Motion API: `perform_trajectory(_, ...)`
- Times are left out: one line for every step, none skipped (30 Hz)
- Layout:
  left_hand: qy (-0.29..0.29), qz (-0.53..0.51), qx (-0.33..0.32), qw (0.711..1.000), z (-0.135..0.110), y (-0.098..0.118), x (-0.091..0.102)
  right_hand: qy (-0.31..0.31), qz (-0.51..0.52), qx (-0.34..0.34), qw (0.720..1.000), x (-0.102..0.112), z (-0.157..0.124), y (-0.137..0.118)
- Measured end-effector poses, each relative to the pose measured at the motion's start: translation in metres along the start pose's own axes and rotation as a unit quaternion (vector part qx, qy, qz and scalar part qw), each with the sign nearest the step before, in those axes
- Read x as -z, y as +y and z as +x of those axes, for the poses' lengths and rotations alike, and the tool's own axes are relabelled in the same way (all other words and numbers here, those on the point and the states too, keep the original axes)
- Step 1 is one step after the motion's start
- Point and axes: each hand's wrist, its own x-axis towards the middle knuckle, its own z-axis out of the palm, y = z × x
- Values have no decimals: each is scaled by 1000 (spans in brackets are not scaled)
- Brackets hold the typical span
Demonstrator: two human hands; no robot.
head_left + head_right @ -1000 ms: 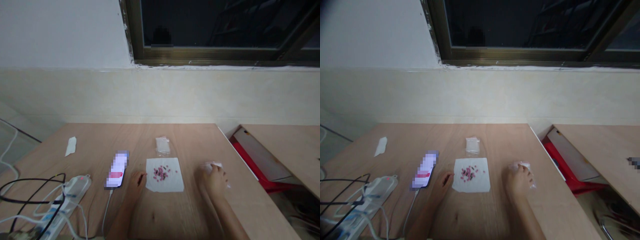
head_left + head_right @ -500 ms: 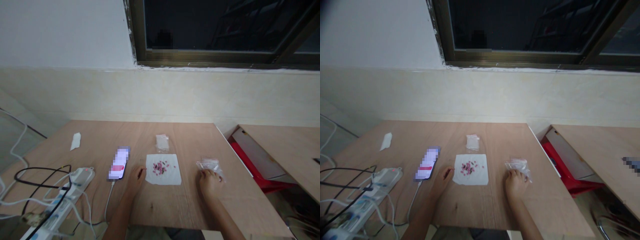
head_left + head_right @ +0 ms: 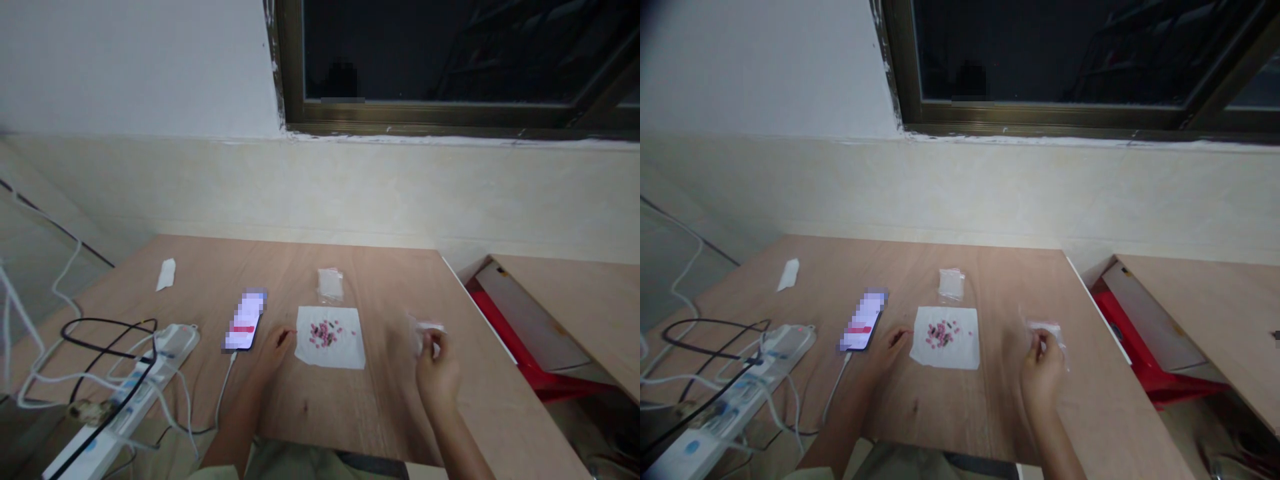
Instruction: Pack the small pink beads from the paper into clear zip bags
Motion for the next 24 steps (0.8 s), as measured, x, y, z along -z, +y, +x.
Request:
perform_trajectory(0, -17, 9, 1000, 3, 2, 1, -1, 45, -2, 999, 1, 2, -6)
perform_trajectory(1, -32, 19, 999, 6, 7, 2, -14, 91, -4, 996, -1, 2, -12)
perform_trajectory(1, -49, 27, 998, 8, 13, 2, -41, 140, -6, 989, -4, 2, -18)
perform_trajectory(-5, -60, 26, 998, 10, 22, 2, -90, 194, -8, 977, -8, 1, -24)
perform_trajectory(-17, -68, 17, 997, 11, 32, 1, -147, 244, -15, 958, -15, -2, -29)
perform_trajectory(-46, -85, -8, 995, 10, 43, -1, -207, 288, -27, 935, -22, -5, -34)
perform_trajectory(-86, -94, -31, 991, 9, 54, -3, -264, 321, -40, 909, -30, -9, -38)
perform_trajectory(-124, -100, -44, 986, 7, 64, -5, -309, 342, -51, 886, -37, -12, -42)
perform_trajectory(-167, -100, -53, 979, 5, 73, -6, -344, 352, -54, 869, -45, -16, -45)
perform_trajectory(-208, -96, -68, 971, 2, 79, -8, -367, 355, -54, 858, -51, -20, -46)
perform_trajectory(-231, -101, -73, 965, -1, 82, -9, -380, 355, -50, 853, -56, -23, -47)
perform_trajectory(-248, -106, -71, 960, -4, 83, -9, -387, 354, -43, 851, -61, -25, -47)
perform_trajectory(-257, -114, -64, 958, -6, 83, -8, -390, 351, -35, 851, -64, -27, -47)
perform_trajectory(-261, -125, -52, 956, -9, 81, -7, -394, 345, -26, 851, -66, -28, -46)
perform_trajectory(-263, -135, -40, 954, -11, 79, -6, -399, 336, -16, 853, -66, -29, -46)
perform_trajectory(-264, -144, -30, 953, -13, 78, -4, -401, 322, -6, 858, -66, -30, -46)
perform_trajectory(-265, -151, -23, 952, -15, 77, -3, -395, 305, 3, 867, -65, -32, -46)
perform_trajectory(-263, -157, -18, 952, -17, 77, -1, -375, 285, 9, 882, -63, -34, -48)
perform_trajectory(-257, -163, -14, 953, -19, 78, 0, -341, 265, 13, 902, -60, -37, -51)
perform_trajectory(-248, -167, -9, 954, -21, 80, 0, -299, 247, 17, 922, -56, -40, -55)
perform_trajectory(-241, -170, -3, 956, -22, 83, 0, -262, 231, 25, 937, -52, -44, -60)
perform_trajectory(-235, -172, 2, 957, -23, 86, -1, -244, 221, 35, 944, -48, -47, -66)
perform_trajectory(-231, -171, 5, 958, -24, 88, -2, -253, 217, 47, 942, -45, -50, -72)
perform_trajectory(-231, -171, 4, 958, -25, 91, -3, -287, 219, 59, 931, -43, -53, -78)
